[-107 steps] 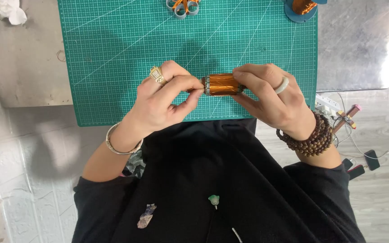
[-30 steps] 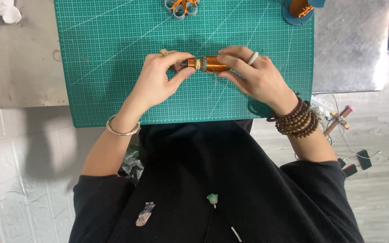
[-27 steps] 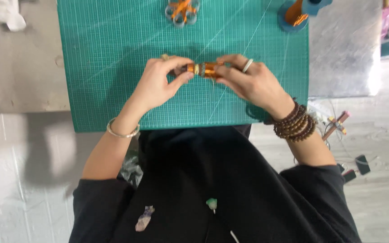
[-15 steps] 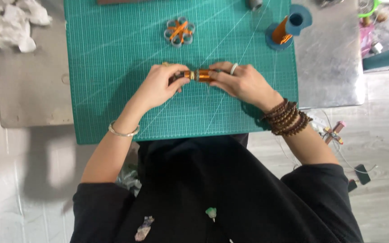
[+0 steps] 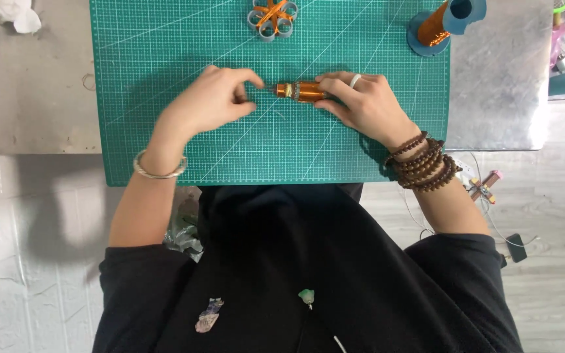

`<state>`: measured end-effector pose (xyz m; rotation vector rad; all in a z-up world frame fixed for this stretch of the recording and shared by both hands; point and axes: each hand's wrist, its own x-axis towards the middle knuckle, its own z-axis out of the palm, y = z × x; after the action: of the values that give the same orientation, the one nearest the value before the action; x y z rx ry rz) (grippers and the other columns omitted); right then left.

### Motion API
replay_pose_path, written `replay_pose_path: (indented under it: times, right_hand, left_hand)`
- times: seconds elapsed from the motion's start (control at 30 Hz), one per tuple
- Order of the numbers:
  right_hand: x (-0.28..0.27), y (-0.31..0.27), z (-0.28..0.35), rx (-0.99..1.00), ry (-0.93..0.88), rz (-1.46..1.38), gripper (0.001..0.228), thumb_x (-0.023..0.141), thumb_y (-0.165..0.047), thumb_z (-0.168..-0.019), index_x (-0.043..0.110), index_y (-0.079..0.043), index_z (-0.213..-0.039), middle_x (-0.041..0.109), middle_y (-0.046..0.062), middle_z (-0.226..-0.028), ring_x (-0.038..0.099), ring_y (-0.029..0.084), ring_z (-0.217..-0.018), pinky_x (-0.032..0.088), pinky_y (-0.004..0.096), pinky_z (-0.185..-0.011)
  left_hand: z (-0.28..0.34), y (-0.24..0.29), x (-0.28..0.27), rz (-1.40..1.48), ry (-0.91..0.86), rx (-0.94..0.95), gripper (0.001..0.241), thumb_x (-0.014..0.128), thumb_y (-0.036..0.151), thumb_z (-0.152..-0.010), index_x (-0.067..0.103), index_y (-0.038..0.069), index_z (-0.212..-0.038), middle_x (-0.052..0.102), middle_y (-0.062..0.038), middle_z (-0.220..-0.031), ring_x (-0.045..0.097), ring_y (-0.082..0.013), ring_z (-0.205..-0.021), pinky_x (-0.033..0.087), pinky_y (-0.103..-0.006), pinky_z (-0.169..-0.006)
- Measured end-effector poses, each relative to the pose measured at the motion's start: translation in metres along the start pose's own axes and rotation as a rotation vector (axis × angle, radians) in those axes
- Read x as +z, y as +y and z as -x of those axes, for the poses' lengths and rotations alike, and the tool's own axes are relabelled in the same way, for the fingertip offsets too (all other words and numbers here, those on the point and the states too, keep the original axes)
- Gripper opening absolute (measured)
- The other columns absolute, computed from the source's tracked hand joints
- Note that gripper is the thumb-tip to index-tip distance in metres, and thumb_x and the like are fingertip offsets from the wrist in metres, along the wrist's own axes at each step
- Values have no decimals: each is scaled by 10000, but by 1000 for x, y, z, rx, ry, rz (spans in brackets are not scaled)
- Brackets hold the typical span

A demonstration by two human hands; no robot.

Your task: Assembling and inspecting a copper-wound motor rotor on a workstation.

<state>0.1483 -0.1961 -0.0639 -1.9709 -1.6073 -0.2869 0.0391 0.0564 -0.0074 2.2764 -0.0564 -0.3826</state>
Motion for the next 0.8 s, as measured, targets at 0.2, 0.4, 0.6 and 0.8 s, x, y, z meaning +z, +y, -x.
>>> replay_pose_path:
  times: [0.2,0.4,0.6,0.8]
  right_hand:
    - [-6,-2,-2,-74,-102,80,213,643,-194,-958,623,-21,-1080,677,134,-1090,687,237,-936,565,309,-657]
    - [1,6,6,38,-115,-32,314,693,-235,-921,574,9,-1079,668,125,-1126,636,165,-682,519,276,-587]
    - [-1,3,4,8,-117,4,281,673,-220,-927,581,3,-1071,664,118,-1107,672,208,-869,529,288,-610]
    - [2,5,6,47,-100,-46,303,693,-233,-924,526,-10,-1044,662,113,-1120,665,189,-778,529,299,-622]
  left_hand:
    - [24,-48,-26,-205,141,46,111,608,14,-908,702,-11,-962,705,-149,-869,679,-215,-734,569,-293,-677]
    - [44,-134,-42,-677,638,104,42,799,75,-917,787,103,-946,707,-32,-843,592,-216,-815,490,-323,-658]
    - [44,-104,-39,-422,411,-65,443,485,-2,-943,481,-30,-1385,546,-276,-1168,440,-415,-1083,371,-521,-886]
    - [18,-37,4,-814,835,31,429,908,157,-972,680,-94,-1235,391,-263,-1359,230,-499,-1252,159,-713,-1002]
